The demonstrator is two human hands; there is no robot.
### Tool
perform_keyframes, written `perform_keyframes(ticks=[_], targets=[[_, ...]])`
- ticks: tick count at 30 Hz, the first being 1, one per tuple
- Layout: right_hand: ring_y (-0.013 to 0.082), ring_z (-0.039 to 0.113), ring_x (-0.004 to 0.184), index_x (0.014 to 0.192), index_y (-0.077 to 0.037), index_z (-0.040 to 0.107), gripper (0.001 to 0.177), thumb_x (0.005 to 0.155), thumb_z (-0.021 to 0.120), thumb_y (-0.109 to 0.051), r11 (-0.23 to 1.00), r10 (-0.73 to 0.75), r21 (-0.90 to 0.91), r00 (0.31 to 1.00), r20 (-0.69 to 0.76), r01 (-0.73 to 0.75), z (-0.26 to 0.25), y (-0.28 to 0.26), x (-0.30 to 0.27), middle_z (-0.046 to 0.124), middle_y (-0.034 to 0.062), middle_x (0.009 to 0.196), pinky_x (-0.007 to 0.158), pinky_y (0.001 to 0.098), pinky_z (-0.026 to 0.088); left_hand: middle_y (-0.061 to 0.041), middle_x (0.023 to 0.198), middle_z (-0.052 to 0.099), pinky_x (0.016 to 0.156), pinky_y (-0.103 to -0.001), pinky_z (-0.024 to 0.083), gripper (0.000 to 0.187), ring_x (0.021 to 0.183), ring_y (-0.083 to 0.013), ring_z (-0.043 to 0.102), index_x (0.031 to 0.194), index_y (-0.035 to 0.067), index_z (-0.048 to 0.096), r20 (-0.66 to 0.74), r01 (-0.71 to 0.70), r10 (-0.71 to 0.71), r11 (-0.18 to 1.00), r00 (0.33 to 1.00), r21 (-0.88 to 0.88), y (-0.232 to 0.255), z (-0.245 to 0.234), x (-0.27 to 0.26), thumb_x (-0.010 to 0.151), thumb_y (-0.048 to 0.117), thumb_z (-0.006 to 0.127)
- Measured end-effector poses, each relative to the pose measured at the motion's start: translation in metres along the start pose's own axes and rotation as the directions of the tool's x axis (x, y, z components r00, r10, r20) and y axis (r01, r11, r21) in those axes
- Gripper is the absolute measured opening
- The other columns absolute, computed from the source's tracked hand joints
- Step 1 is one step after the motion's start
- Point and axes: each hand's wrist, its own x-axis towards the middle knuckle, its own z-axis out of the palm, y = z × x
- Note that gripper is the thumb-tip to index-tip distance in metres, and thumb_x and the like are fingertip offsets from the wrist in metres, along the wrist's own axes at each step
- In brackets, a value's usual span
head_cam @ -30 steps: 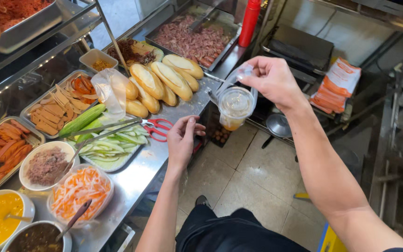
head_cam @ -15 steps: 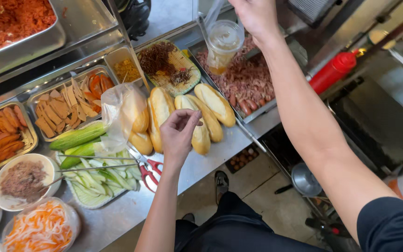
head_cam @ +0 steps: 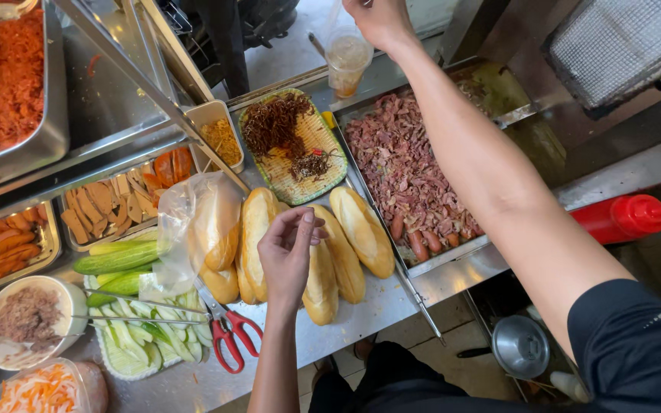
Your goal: The person assembles a sandwich by adding sliced meats, vegetables, and sauces into a baguette, then toasts it on a grill. The person also prepares a fruit drink by cutting a lime, adding seeds and ice into a cup, and packaging both items for a customer.
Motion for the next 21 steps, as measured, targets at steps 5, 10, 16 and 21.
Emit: perform_keyframes(ticks=[5,10,16,21], targets=[[0.0224,0.077,0.09,0.111,-0.004,0.069,0.035,0.1,0.071,-0.037,0.923,0.383,-0.087,0.918,0.1,-0.375,0.011,-0.001,0.007,0.075,0.0109,0.097,0.078,0.0374,0.058,-0.009,0.091,0.075,0.066,-0.024,0.053,0.024,0.075,-0.0118,0.07,0.111,-0.003,0.07,0.05,0.021,-0.021,1.0,0.999,0.009,0.002,0.01,0.021,0.1,0.018,0.067],[0.0263,0.076,0.087,0.129,0.005,0.057,0.053,0.092,0.083,-0.022,0.972,0.145,-0.184,0.989,-0.018,-0.146,-0.015,-0.033,-0.023,0.068,0.0214,0.118,0.075,0.0373,0.059,-0.007,0.091,0.075,0.06,-0.023,0.049,0.027,0.072,-0.0097,0.067,0.109,-0.001,0.072,0.243,0.067,-0.072,0.997,0.967,0.028,-0.004,0.042,0.04,0.103,0.022,0.062],[0.0078,0.068,0.083,0.118,-0.007,0.068,0.023,0.097,0.077,-0.01,0.926,0.371,0.12,0.919,-0.133,-0.357,-0.106,-0.135,-0.19,0.071,0.0053,0.104,0.071,0.0259,0.059,-0.004,0.089,0.074,0.065,-0.022,0.049,0.028,0.075,-0.0057,0.062,0.106,-0.002,0.073,0.594,0.113,-0.066,0.993,0.801,-0.041,-0.046,0.111,0.03,0.108,0.022,0.059],[0.0044,0.053,0.058,0.092,-0.002,0.073,0.019,0.09,0.08,-0.02,0.647,0.728,0.217,0.508,-0.461,-0.731,-0.207,-0.214,-0.374,0.065,-0.0033,0.069,0.048,0.0251,0.042,-0.003,0.078,0.073,0.065,-0.02,0.048,0.027,0.07,-0.0062,0.065,0.103,-0.003,0.074,0.916,0.166,-0.165,0.98,0.365,0.11,-0.088,0.192,-0.05,0.106,0.019,0.06]])
